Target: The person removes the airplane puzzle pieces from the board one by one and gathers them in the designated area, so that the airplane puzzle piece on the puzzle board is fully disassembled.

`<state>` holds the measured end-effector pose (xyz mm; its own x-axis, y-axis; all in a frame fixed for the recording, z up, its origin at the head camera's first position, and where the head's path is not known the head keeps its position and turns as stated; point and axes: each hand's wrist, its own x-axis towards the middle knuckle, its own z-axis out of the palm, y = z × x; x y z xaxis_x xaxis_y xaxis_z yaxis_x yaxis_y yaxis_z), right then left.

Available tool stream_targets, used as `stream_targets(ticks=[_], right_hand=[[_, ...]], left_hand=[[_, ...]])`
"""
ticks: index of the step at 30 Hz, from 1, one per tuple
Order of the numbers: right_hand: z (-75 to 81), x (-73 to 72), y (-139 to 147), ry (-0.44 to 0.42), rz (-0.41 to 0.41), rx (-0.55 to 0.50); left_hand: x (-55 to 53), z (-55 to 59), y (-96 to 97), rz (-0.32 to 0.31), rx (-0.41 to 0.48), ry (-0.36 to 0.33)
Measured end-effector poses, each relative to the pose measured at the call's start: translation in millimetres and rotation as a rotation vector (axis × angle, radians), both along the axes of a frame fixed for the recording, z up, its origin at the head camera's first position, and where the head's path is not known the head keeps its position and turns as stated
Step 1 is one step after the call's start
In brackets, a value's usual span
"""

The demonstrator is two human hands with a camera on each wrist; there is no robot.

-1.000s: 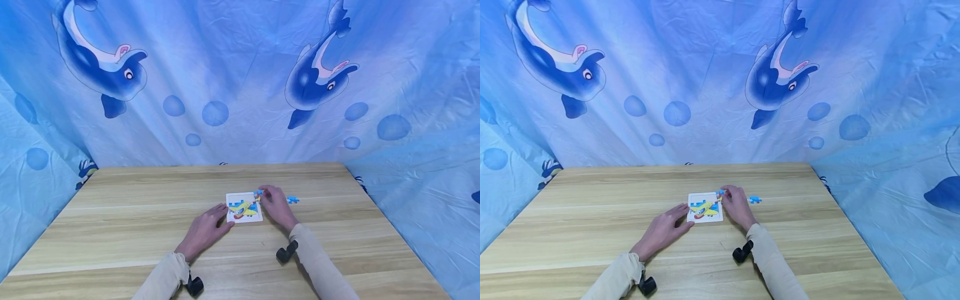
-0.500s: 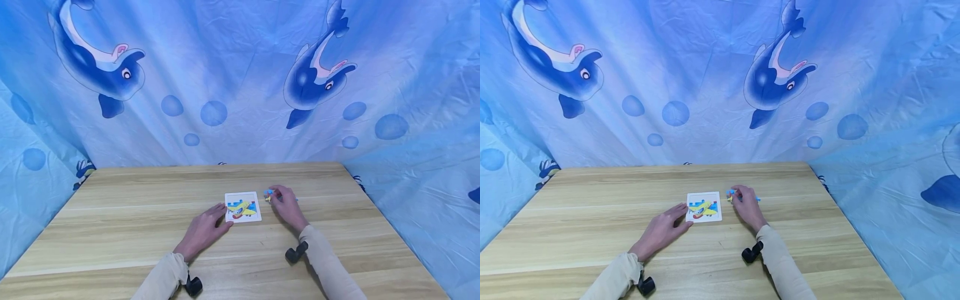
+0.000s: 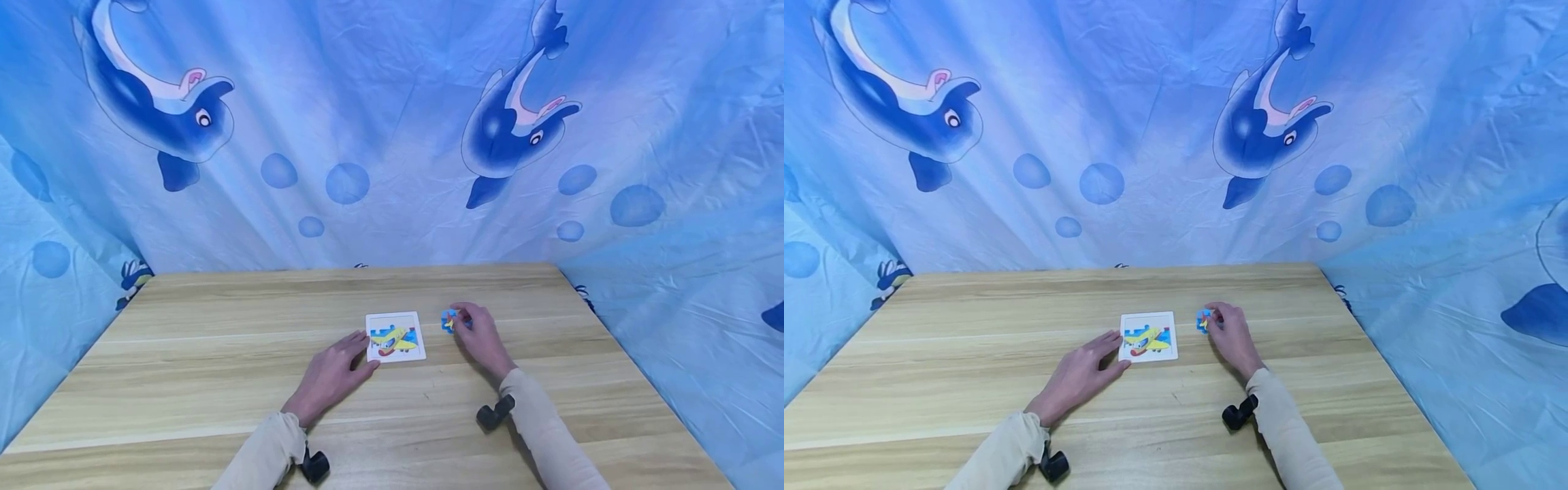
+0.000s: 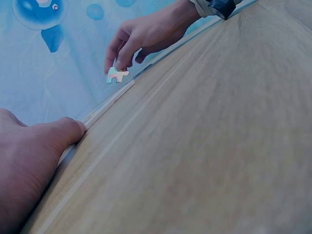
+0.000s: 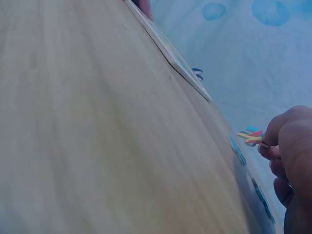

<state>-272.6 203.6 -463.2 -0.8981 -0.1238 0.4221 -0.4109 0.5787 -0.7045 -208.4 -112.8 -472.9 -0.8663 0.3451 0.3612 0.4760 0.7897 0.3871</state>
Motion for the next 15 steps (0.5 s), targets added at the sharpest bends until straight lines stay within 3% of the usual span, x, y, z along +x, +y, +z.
stream_targets(ticks=[15], right_hand=[[-2.3, 4.7, 25, 0.02, -0.033, 0.021]], left_hand=[[0.3, -0.2, -0.8, -0.005, 0.002, 0.01]])
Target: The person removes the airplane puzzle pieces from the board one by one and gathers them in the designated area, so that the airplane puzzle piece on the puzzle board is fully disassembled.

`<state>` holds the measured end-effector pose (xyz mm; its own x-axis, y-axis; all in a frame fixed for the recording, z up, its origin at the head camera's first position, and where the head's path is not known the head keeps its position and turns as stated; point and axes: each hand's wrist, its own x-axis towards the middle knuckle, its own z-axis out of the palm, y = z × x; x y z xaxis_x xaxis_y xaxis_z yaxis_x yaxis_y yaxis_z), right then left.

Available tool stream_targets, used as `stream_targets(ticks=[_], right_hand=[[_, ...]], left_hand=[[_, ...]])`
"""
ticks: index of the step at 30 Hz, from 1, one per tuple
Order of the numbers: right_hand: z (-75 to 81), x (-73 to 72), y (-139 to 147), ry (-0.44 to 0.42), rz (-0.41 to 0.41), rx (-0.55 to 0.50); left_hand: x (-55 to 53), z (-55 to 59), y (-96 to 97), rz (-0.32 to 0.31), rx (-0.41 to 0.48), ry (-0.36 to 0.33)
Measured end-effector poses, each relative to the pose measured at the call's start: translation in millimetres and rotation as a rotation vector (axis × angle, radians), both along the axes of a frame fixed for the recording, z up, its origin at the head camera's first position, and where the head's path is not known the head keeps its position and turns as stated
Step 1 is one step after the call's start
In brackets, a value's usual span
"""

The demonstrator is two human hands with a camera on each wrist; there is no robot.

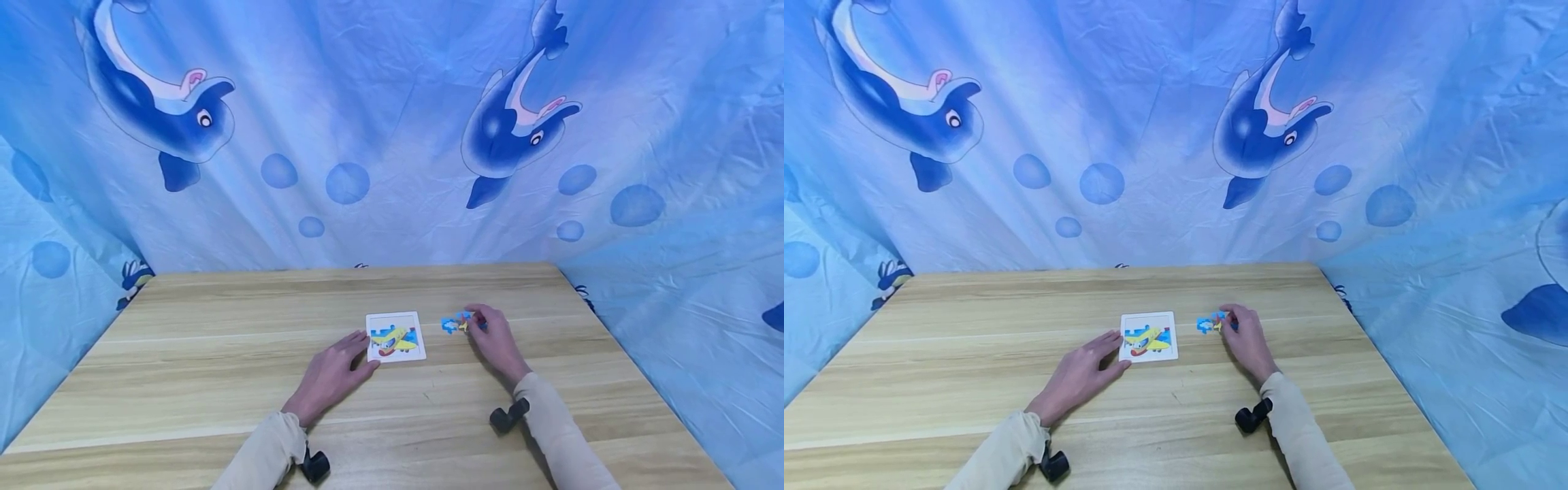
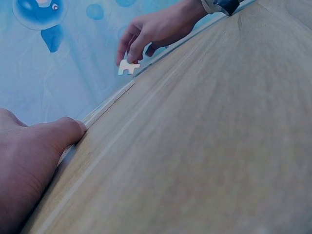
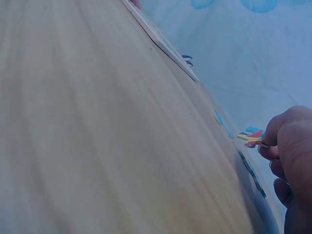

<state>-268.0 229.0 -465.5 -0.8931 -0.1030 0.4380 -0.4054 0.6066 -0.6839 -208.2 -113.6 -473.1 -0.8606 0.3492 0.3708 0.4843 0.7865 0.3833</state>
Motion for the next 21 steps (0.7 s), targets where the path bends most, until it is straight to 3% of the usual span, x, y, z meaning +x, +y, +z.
stream_targets(ticks=[21], right_hand=[[-2.4, 8.1, 39, 0.013, -0.069, 0.028]], left_hand=[[-0.1, -1.1, 0.0, 0.007, 0.002, 0.004]])
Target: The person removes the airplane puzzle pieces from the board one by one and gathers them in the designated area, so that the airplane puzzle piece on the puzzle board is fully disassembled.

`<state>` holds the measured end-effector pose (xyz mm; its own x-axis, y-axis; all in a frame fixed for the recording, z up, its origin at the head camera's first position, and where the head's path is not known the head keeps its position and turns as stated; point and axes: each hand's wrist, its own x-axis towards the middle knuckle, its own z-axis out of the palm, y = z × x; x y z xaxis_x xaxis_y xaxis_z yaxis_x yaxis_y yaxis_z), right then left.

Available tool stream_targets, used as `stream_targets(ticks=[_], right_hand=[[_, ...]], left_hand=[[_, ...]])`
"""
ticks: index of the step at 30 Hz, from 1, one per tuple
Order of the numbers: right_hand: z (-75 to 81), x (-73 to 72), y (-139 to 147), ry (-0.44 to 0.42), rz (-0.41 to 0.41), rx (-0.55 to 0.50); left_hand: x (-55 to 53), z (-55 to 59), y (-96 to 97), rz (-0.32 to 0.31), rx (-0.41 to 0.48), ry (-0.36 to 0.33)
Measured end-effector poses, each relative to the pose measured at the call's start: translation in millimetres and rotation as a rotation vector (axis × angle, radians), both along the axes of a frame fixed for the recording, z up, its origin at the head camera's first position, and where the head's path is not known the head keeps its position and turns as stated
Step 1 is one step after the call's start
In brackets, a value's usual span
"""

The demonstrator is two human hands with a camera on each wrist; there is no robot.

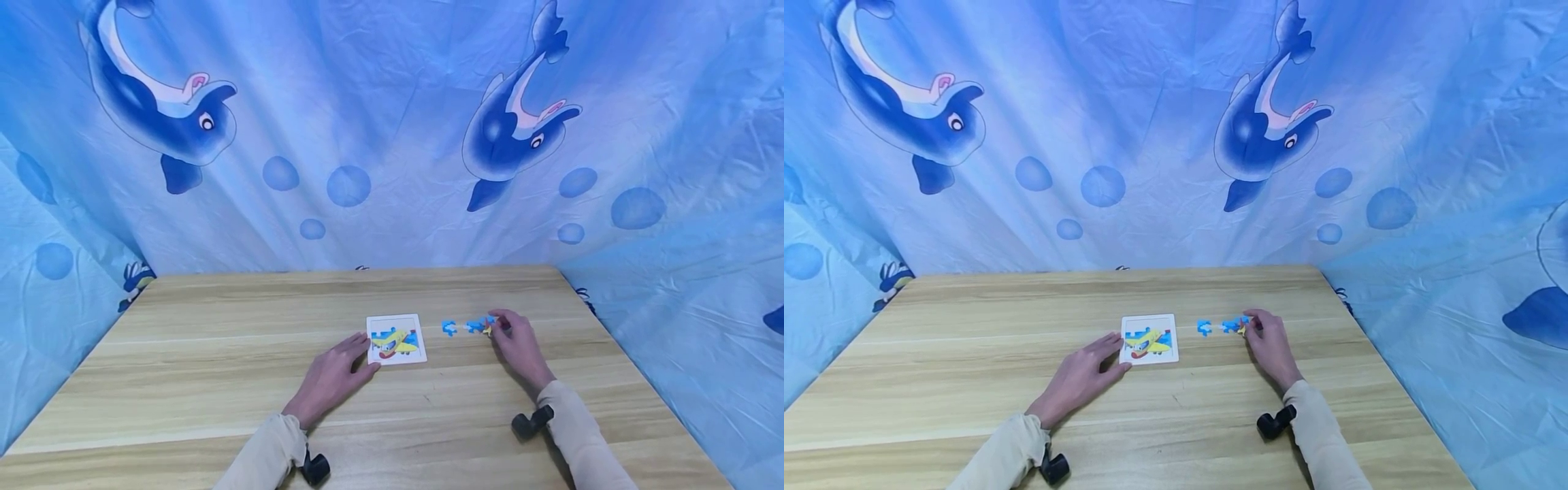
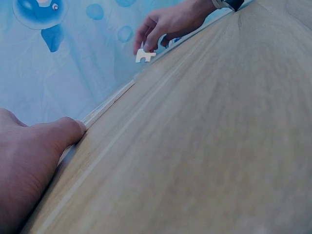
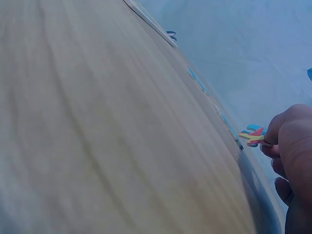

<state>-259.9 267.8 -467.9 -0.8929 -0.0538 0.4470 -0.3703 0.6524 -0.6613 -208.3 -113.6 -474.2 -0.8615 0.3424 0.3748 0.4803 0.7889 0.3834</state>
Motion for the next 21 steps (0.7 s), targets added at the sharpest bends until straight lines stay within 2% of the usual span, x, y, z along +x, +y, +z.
stream_targets(ticks=[6, 17, 21], right_hand=[[-0.6, 1.1, 7, -0.039, -0.007, 0.006], [-3.2, 2.3, 17, 0.018, -0.017, 0.022], [-2.2, 2.9, 18, -0.012, -0.033, 0.032]], left_hand=[[0.4, 0.4, 0.7, 0.007, 0.004, -0.004], [0.2, -0.3, 2.1, 0.017, -0.01, -0.003], [-0.1, -0.9, 2.2, 0.017, -0.008, -0.007]])
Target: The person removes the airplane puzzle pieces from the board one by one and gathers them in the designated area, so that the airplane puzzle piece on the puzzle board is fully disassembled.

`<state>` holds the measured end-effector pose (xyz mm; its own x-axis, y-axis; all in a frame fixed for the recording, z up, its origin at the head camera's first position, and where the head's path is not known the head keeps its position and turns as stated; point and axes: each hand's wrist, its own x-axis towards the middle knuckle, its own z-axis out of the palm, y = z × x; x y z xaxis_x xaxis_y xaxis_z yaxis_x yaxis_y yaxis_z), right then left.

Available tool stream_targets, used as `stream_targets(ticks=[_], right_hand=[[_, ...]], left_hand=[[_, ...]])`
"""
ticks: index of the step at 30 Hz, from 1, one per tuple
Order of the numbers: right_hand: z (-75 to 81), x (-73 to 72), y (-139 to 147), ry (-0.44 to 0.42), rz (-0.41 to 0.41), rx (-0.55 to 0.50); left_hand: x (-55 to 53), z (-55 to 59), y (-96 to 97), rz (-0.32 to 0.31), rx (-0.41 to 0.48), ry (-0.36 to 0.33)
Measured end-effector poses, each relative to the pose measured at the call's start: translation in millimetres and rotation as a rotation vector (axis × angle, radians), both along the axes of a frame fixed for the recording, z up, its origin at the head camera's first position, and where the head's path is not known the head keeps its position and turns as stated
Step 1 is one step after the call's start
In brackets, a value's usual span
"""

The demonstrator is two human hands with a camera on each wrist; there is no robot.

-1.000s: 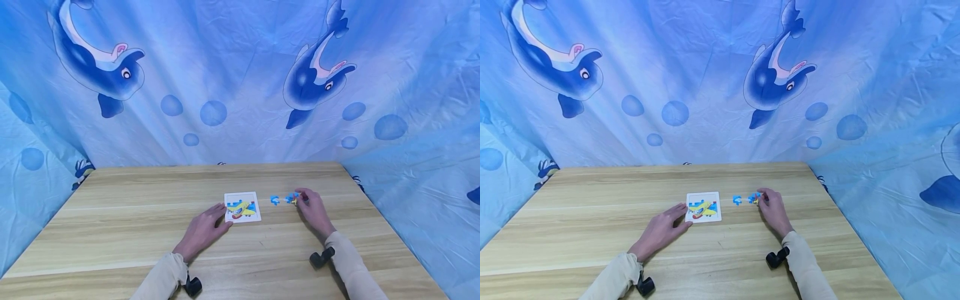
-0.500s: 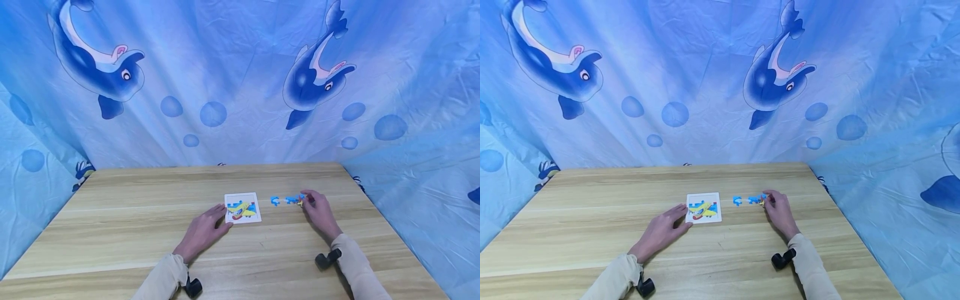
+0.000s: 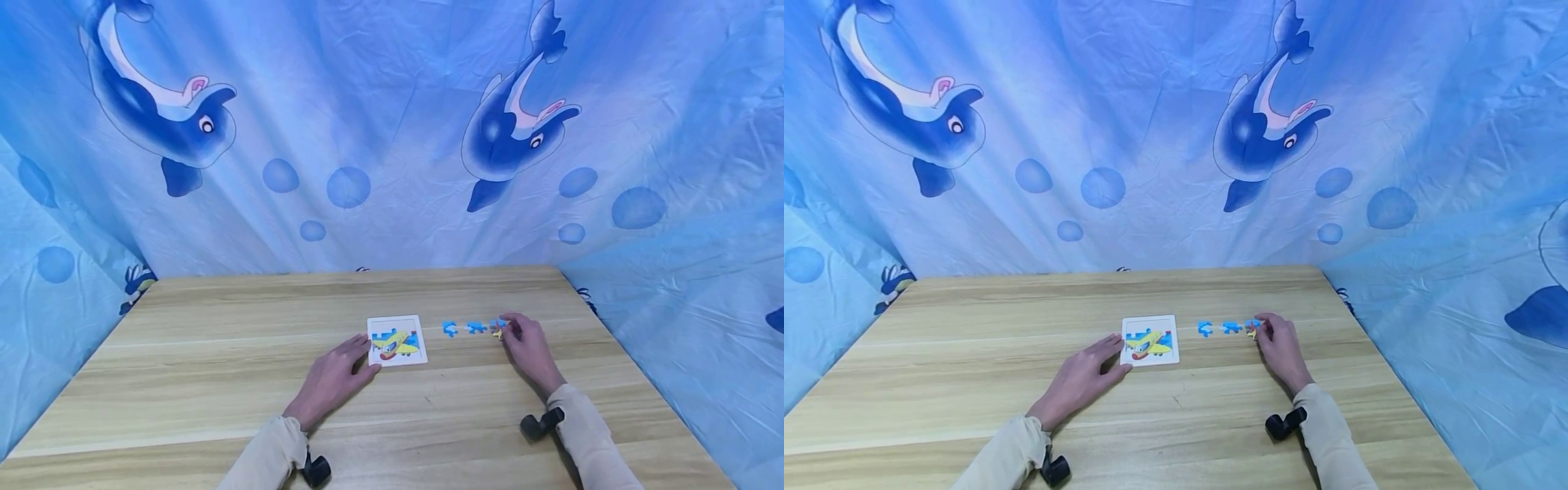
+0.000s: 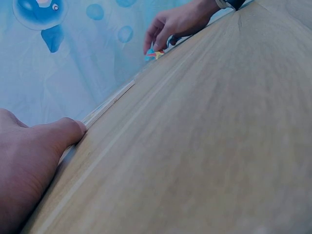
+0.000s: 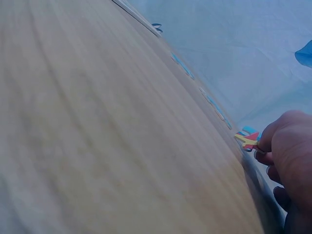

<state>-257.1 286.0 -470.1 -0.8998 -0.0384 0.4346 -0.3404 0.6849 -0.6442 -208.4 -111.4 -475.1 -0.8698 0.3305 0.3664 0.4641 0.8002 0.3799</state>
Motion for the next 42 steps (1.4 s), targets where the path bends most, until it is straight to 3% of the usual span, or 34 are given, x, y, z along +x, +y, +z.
stream_targets(ticks=[17, 28, 42], right_hand=[[3.3, -4.2, 7, -0.073, -0.017, 0.044], [10.0, -5.8, 6, -0.165, -0.025, 0.056], [12.2, -6.9, 3, -0.153, -0.045, 0.087]], left_hand=[[0.6, 1.1, -0.5, -0.007, 0.008, -0.004], [0.6, 1.0, -1.1, -0.011, 0.005, 0.001], [1.0, 1.1, -1.7, -0.016, 0.004, 0.01]])
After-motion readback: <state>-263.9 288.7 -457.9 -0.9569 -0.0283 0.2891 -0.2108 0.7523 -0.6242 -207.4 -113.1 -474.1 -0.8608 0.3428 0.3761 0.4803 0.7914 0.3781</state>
